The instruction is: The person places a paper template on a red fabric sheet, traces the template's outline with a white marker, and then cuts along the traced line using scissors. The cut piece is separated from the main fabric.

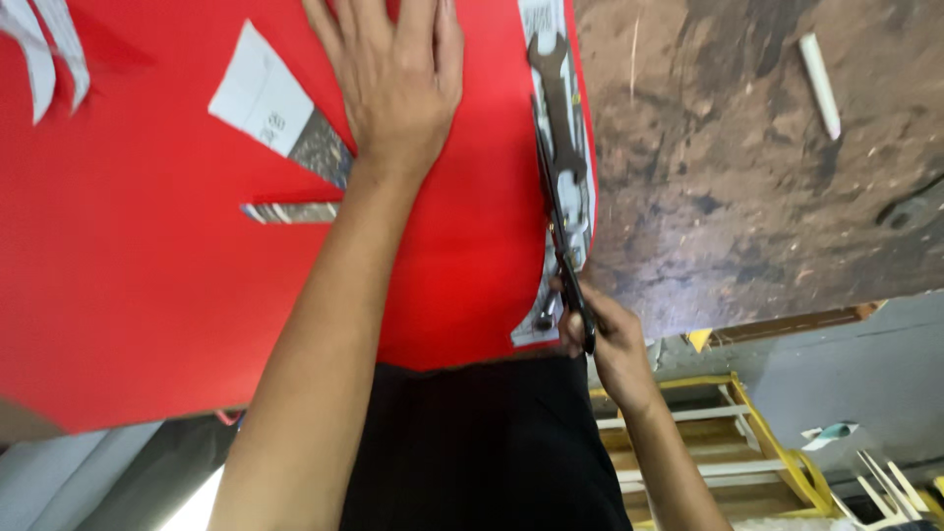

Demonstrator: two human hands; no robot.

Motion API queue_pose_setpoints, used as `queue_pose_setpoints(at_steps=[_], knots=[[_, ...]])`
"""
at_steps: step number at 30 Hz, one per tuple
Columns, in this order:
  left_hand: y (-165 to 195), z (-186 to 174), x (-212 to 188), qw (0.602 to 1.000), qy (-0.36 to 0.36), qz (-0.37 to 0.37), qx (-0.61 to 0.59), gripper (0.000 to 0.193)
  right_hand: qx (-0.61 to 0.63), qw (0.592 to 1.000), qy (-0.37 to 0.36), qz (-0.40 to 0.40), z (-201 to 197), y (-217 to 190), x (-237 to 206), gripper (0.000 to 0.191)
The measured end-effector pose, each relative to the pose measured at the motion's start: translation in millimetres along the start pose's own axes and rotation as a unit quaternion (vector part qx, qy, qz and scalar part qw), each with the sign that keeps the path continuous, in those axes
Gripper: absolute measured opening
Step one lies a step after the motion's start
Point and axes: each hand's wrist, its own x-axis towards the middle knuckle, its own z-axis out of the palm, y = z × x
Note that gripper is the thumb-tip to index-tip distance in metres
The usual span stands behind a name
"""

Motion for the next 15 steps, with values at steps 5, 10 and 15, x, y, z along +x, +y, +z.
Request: queue_pose_setpoints(at_steps=[5, 10, 15], knots=[[2, 1, 4, 1.000, -0.008, -0.005, 0.023, 0.029, -0.005, 0.999, -0.016, -0.035, 0, -10, 6, 0.050], [2, 4, 4, 0.999, 0.003, -0.002, 0.040, 0.032, -0.001, 1.000, -0.019, -0.009, 1, -20, 10, 0.049], [2, 6, 3, 0.999, -0.005, -0.014, 0.042, 0.035, 0.000, 1.000, -0.021, 0.003, -1, -26, 15, 0.050]])
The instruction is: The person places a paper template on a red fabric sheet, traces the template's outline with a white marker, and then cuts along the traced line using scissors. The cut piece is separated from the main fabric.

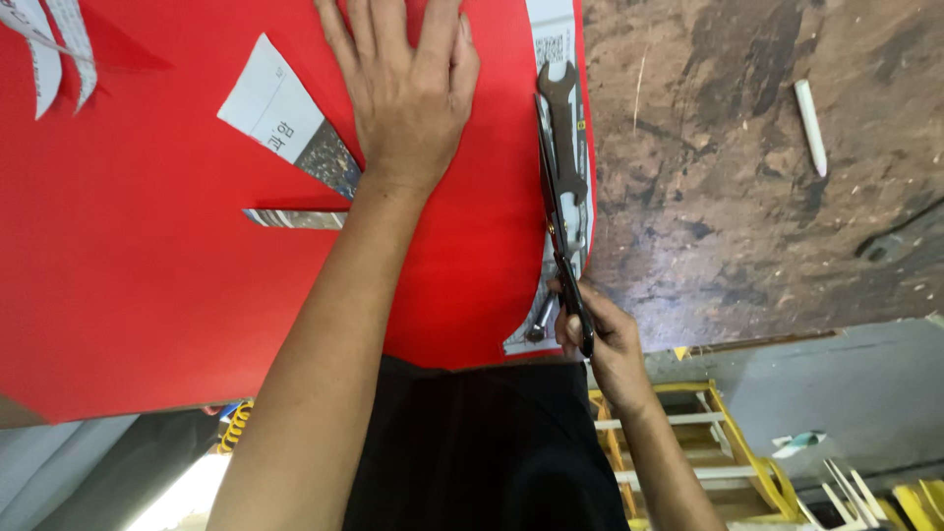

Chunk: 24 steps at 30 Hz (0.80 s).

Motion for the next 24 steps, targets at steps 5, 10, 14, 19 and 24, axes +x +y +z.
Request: queue_pose_setpoints(at_steps=[5, 10, 14, 19, 24], knots=[[1, -3, 1, 1.000, 0.000, 0.004, 0.013, 0.035, -0.012, 1.000, -0.012, -0.024, -1, -2, 8, 0.051], [3, -8, 5, 1.000, 0.001, 0.000, -0.010, 0.032, -0.016, 0.999, -0.017, -0.030, -2, -8, 9, 0.052], [4, -9, 7, 1.000, -0.001, -0.001, -0.010, 0.027, -0.039, 0.999, 0.001, -0.037, -1, -11, 16, 0.052], [5, -10, 9, 1.000, 0.007, 0.003, -0.015, 0.027, -0.014, 0.999, -0.011, -0.032, 1, -15, 19, 0.051], [6, -13, 10, 1.000, -0.007, -0.002, -0.024, 0.022, -0.008, 1.000, -0.001, -0.030, 5, -19, 22, 0.050]])
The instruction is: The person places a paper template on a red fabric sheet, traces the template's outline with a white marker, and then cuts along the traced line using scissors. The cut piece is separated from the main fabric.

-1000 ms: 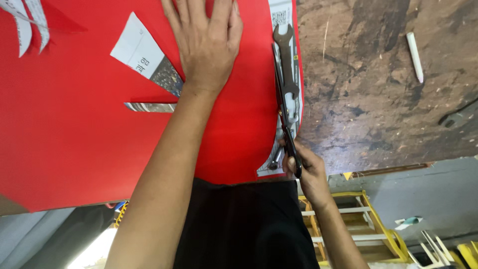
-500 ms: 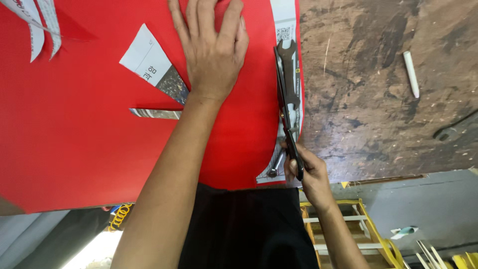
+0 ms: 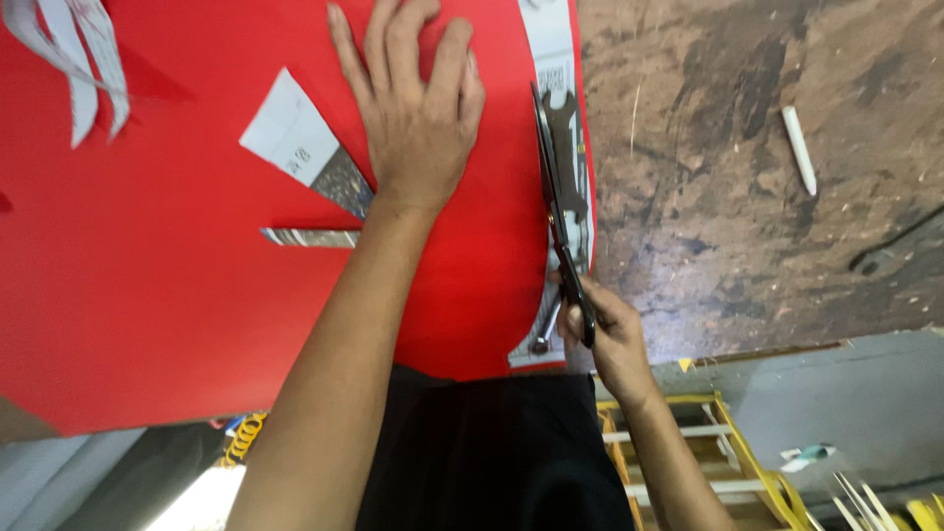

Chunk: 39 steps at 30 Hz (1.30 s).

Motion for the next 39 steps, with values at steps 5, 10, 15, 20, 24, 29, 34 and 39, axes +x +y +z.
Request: queue_pose_setpoints(at_steps=[5, 10, 15, 20, 24, 29, 34, 39], knots=[[1, 0, 0, 1.000, -0.001, -0.002, -0.019, 0.018, -0.021, 1.000, 0.009, -0.014, 3, -2, 8, 0.050], [-1, 2, -2, 1.000, -0.012, -0.005, -0.009, 0.022, -0.009, 1.000, -0.003, -0.014, 1, -4, 7, 0.052], [-1, 2, -3, 1.000, -0.012, -0.005, -0.024, 0.023, 0.000, 1.000, -0.005, -0.024, -2, -6, 11, 0.052], [-2, 3, -3, 1.000, -0.012, 0.004, -0.025, 0.024, 0.011, 1.000, -0.015, -0.003, -4, -12, 13, 0.052], [-1, 3, -3, 1.000, -0.013, -0.003, -0.022, 0.025, -0.002, 1.000, -0.010, -0.004, -4, -21, 14, 0.050], [-1, 1, -2, 0.999, -0.006, 0.000, -0.032, 0.027, -0.028, 0.999, -0.015, -0.013, -7, -33, 21, 0.049], [-1, -1, -2, 0.999, -0.017, -0.002, -0.033, 0.029, -0.047, 0.999, -0.015, 0.004, -15, -44, 22, 0.050], [-1, -1, -2, 1.000, -0.015, -0.008, -0.025, 0.026, -0.048, 0.999, -0.021, 0.001, -17, -48, 30, 0.054]])
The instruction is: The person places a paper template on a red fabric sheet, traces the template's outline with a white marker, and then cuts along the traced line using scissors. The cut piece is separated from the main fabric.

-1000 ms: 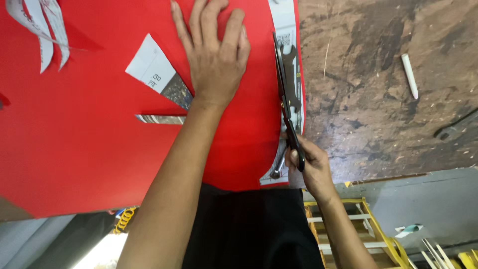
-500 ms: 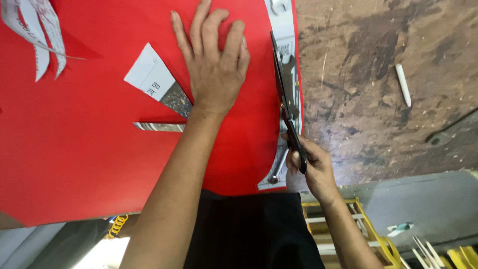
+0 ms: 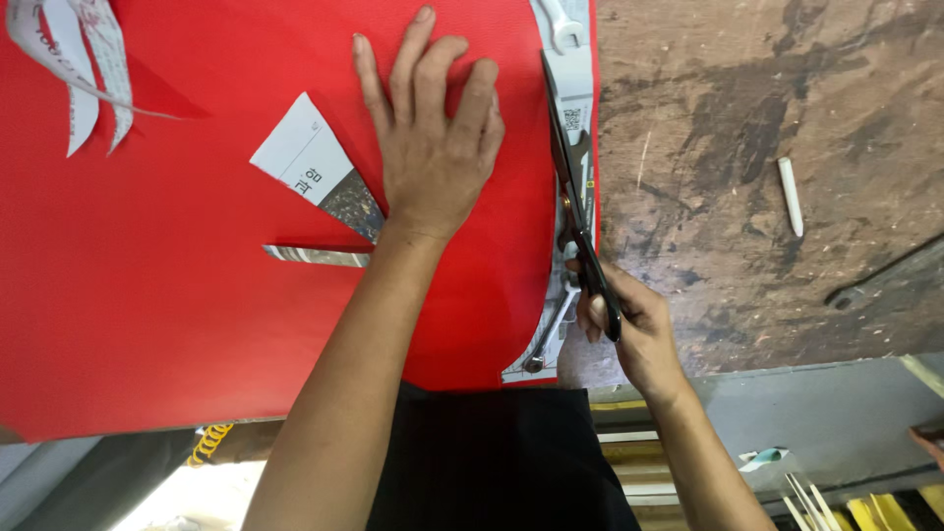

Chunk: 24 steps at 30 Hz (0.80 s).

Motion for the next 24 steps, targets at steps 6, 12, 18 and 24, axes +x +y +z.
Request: queue_pose_setpoints(at_steps=[6, 12, 18, 24], knots=[[0, -1, 2, 1.000, -0.004, -0.002, 0.003, 0.026, -0.003, 1.000, -0.010, 0.005, -1, -5, 5, 0.055], [0, -2, 1, 1.000, -0.014, -0.006, 0.006, 0.025, -0.003, 1.000, -0.013, 0.016, -5, -11, 12, 0.054], [0, -3, 3, 1.000, -0.018, -0.004, 0.012, 0.025, -0.005, 1.000, -0.016, 0.006, -8, -14, 19, 0.050], [1, -6, 3, 0.999, -0.032, -0.007, 0.007, 0.027, -0.018, 1.000, -0.024, 0.003, -17, -18, 24, 0.050]])
